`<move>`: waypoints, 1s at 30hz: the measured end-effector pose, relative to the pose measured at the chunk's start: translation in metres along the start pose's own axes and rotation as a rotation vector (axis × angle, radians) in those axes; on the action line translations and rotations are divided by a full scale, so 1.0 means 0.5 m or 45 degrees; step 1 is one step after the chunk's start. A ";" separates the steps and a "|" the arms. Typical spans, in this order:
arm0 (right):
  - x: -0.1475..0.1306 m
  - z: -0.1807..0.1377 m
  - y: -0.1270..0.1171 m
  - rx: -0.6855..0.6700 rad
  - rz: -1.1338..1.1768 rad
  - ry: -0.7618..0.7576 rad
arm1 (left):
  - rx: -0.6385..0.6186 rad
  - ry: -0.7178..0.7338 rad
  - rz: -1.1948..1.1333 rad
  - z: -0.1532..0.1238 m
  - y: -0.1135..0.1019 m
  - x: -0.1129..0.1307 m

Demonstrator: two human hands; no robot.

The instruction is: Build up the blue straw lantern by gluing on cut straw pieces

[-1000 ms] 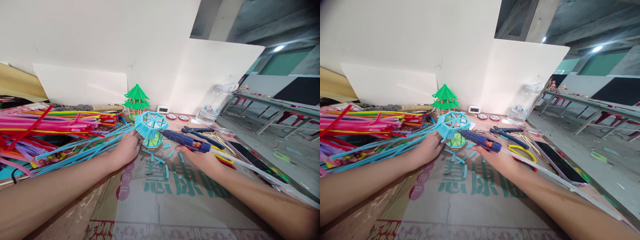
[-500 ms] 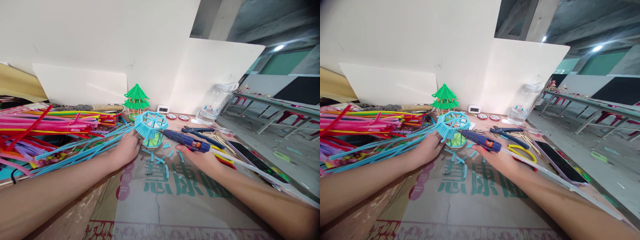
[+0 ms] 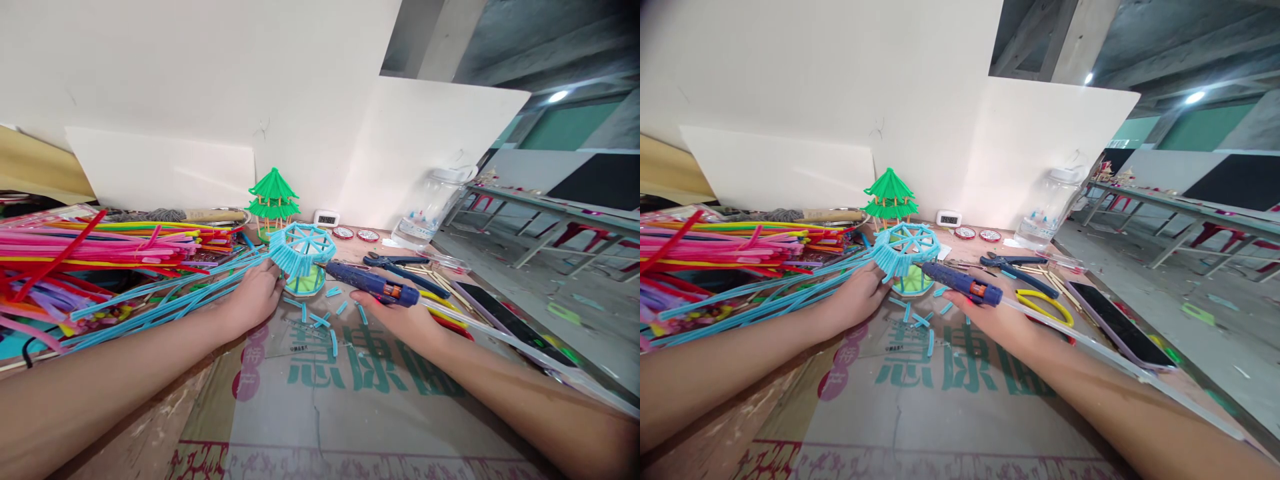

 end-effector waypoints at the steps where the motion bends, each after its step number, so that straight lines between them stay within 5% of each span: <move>1: 0.000 0.000 0.001 -0.004 -0.002 -0.004 | 0.000 -0.002 0.005 0.000 0.000 0.000; 30: -0.001 -0.003 -0.006 0.045 -0.007 0.003 | 0.018 0.010 -0.037 -0.001 -0.005 0.002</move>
Point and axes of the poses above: each hand's wrist, its own z-axis towards the middle knuckle, its own y-axis out of the palm, x = y × z, the point moved 10 cm from there along z, towards the middle knuckle, and after that the axes turned 13 degrees about -y, right-handed, at the moved point
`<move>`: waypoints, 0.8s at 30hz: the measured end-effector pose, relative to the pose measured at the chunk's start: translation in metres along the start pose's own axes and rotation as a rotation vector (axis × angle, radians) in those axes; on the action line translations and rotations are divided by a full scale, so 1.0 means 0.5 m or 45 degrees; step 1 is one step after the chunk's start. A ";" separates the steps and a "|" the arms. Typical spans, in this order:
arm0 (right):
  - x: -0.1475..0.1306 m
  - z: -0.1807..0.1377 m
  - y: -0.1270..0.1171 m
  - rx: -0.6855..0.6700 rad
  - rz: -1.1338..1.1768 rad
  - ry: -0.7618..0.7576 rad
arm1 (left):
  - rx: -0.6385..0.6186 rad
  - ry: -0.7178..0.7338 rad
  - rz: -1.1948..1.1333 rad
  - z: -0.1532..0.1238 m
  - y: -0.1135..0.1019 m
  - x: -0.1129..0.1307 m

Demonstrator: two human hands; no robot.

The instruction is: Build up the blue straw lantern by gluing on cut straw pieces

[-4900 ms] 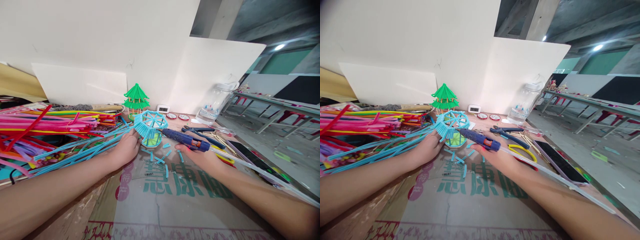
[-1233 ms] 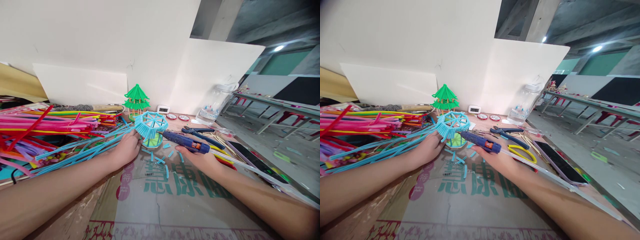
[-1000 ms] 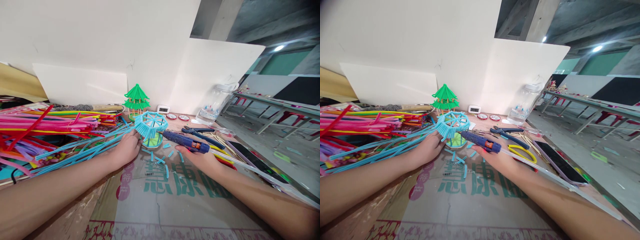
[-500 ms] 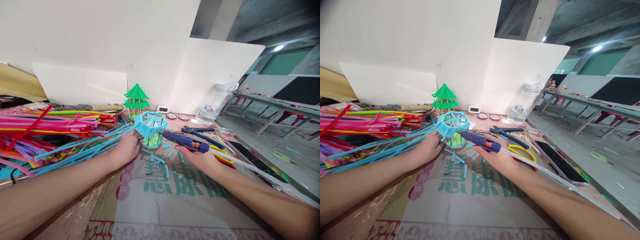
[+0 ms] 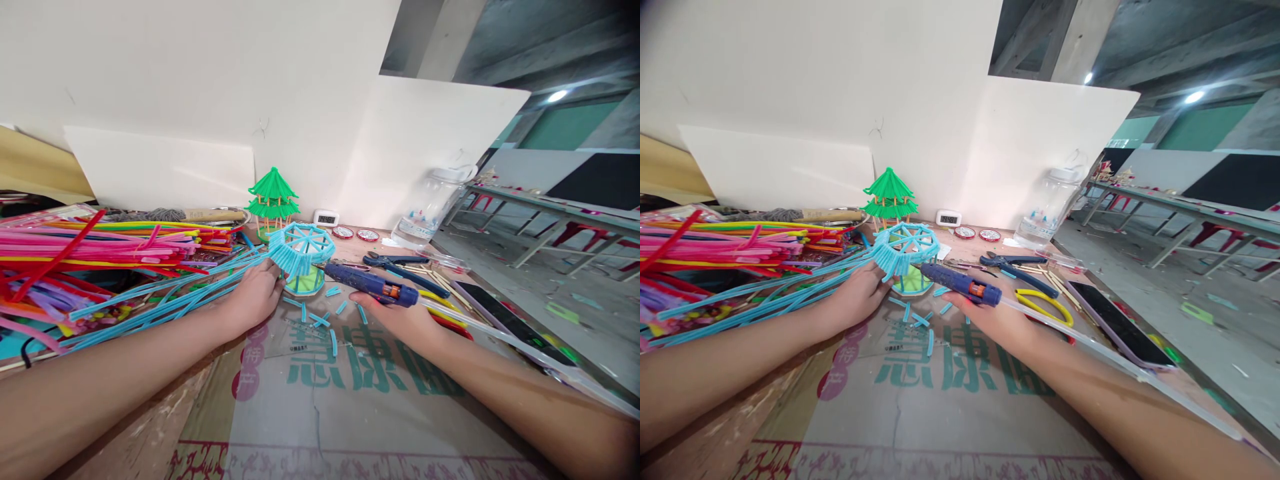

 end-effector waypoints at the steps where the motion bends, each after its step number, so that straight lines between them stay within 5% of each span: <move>1: 0.000 -0.001 0.002 -0.017 0.017 0.002 | 0.000 -0.003 -0.002 0.000 0.000 0.000; 24: -0.004 0.000 0.006 -0.062 0.089 0.013 | 0.002 -0.004 -0.044 0.000 -0.005 0.001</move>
Point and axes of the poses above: each hand's wrist, its own z-axis towards the middle knuckle, its own y-axis out of the palm, x = y × z, the point moved 10 cm from there along z, towards the middle knuckle, and after that the axes turned 13 degrees about -y, right-handed, at the moved point
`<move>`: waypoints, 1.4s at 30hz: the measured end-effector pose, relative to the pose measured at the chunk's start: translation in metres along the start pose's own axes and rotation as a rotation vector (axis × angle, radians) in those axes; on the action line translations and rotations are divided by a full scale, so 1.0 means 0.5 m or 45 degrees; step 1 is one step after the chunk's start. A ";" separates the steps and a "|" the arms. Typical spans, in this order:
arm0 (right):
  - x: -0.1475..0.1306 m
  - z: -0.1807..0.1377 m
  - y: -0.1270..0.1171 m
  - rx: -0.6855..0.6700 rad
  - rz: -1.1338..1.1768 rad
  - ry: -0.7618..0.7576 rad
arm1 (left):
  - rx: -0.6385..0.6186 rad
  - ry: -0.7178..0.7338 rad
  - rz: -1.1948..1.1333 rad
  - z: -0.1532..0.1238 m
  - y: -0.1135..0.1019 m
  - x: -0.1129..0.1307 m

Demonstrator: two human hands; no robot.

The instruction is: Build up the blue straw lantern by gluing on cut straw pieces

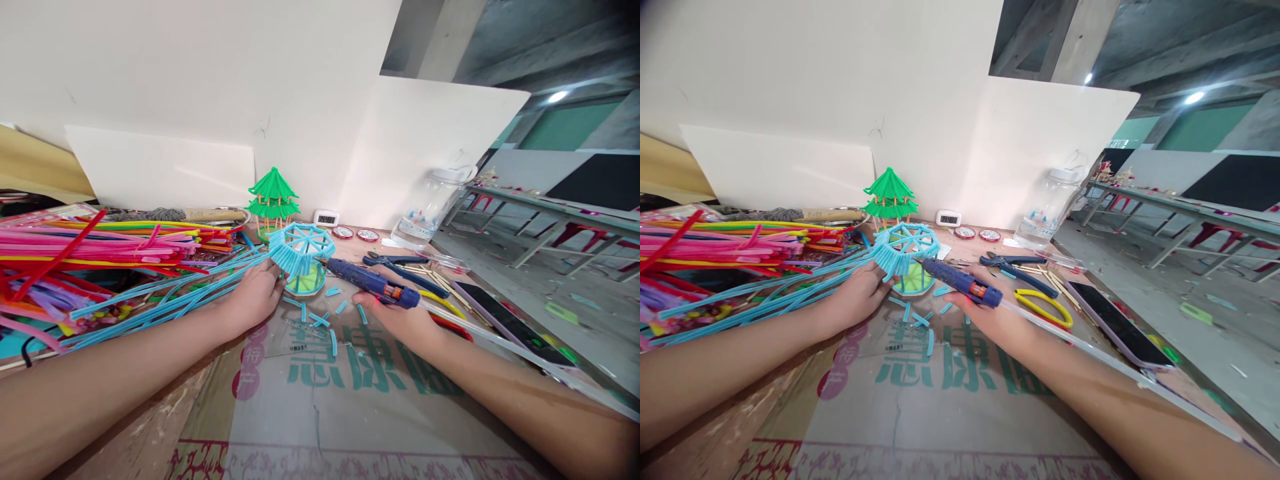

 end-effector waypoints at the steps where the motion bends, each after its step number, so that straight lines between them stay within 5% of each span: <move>1: 0.000 0.000 -0.001 0.007 -0.008 0.006 | 0.002 0.000 -0.004 0.000 -0.001 0.000; 42: -0.008 0.009 -0.003 0.041 0.023 0.027 | -0.023 0.009 0.104 -0.001 0.006 0.005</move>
Point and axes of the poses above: each hand's wrist, its own z-axis towards the middle knuckle, its own y-axis out of the palm, x = y × z, the point moved 10 cm from there along z, towards the middle knuckle, and after that the axes turned 13 degrees about -y, right-handed, at the moved point
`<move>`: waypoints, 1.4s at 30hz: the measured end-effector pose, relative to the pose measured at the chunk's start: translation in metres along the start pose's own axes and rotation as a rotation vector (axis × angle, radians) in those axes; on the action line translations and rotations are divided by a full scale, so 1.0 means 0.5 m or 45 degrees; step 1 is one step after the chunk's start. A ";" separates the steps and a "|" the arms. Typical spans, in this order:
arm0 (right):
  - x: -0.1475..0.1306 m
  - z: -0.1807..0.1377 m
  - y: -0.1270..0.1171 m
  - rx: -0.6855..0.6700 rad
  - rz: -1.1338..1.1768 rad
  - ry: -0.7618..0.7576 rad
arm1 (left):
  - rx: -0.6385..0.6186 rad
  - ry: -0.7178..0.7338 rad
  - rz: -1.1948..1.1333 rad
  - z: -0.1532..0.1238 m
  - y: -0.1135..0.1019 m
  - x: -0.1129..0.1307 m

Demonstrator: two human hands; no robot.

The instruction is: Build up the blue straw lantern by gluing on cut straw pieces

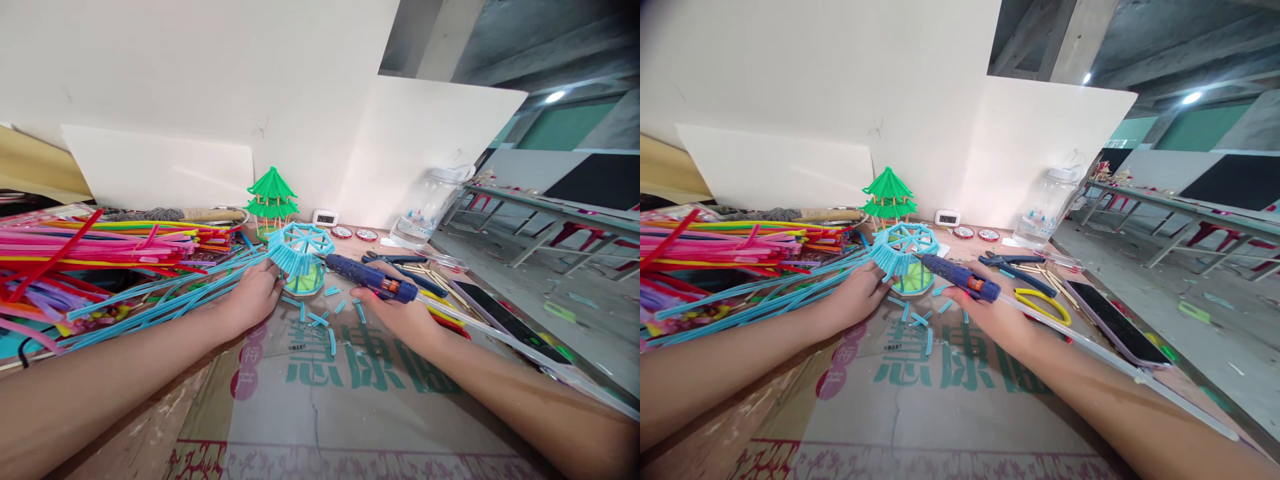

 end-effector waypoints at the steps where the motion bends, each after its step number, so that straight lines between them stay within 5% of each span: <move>1: -0.001 0.001 -0.002 0.011 0.000 -0.003 | 0.008 0.006 -0.002 0.000 0.000 0.000; 9: -0.009 0.003 0.002 -0.040 0.076 -0.089 | 0.020 0.004 0.051 0.000 0.001 0.000; 24: 0.000 -0.005 0.022 -0.169 0.439 0.032 | 0.044 -0.010 0.161 0.000 0.007 -0.006; 35: 0.008 0.006 0.009 -0.107 0.452 0.126 | 0.026 0.012 0.083 0.000 0.002 -0.001; 42: 0.070 0.044 -0.050 0.154 0.556 0.303 | 0.023 -0.033 0.125 0.001 0.010 -0.008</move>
Point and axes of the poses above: each hand's wrist, its own z-axis towards the middle knuckle, its own y-axis out of the palm, x = y × z, the point moved 10 cm from there along z, towards the middle knuckle, and after that the axes turned 13 degrees about -y, right-handed, at the moved point
